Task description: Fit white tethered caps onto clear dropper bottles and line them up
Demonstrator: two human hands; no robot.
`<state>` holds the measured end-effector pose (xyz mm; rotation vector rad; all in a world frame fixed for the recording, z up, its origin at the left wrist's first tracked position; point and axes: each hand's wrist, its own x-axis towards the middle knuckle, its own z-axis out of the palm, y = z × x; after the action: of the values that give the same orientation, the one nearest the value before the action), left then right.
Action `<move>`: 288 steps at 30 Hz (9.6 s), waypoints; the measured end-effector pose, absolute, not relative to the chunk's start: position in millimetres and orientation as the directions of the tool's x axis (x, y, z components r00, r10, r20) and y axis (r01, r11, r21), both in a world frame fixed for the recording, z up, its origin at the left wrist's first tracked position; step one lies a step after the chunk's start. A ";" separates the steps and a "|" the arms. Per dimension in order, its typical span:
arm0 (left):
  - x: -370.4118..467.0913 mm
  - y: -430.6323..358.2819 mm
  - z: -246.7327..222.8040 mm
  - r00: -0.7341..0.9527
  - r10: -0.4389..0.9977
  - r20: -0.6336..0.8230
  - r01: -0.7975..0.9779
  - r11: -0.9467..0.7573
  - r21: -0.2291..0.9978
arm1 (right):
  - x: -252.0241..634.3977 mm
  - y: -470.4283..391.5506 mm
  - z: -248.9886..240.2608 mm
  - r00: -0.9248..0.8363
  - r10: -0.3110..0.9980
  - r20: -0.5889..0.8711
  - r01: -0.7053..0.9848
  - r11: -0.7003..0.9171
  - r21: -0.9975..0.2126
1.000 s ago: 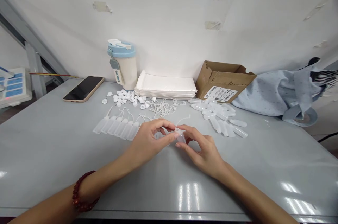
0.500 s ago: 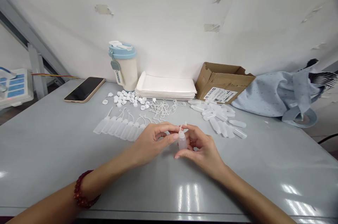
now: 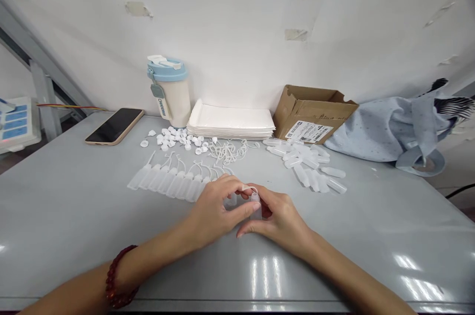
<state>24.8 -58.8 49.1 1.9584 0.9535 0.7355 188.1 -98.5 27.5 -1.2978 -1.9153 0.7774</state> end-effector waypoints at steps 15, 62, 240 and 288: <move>18.4 -51.5 50.7 0.506 0.862 0.035 0.294 -0.210 0.932 | 190.5 -98.3 42.1 -0.200 0.976 -0.083 0.234 -0.035 -0.972; 18.6 -31.7 24.5 0.714 0.618 0.328 0.418 -0.753 0.509 | 194.2 -90.5 23.7 -0.090 0.989 0.115 0.572 0.146 -0.807; 7.3 -28.9 55.5 0.320 0.947 -0.021 0.071 -0.002 0.997 | 238.1 -83.4 44.4 -0.102 0.892 0.440 0.726 0.369 -0.580; 21.2 -51.7 51.5 0.537 0.842 0.048 0.255 -0.216 0.942 | 193.2 -100.0 30.0 -0.083 0.885 0.458 0.467 0.441 -0.767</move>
<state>21.2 -51.7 51.5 1.7478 0.9195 0.7142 193.2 -100.0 30.0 -1.1758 -1.7168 0.5365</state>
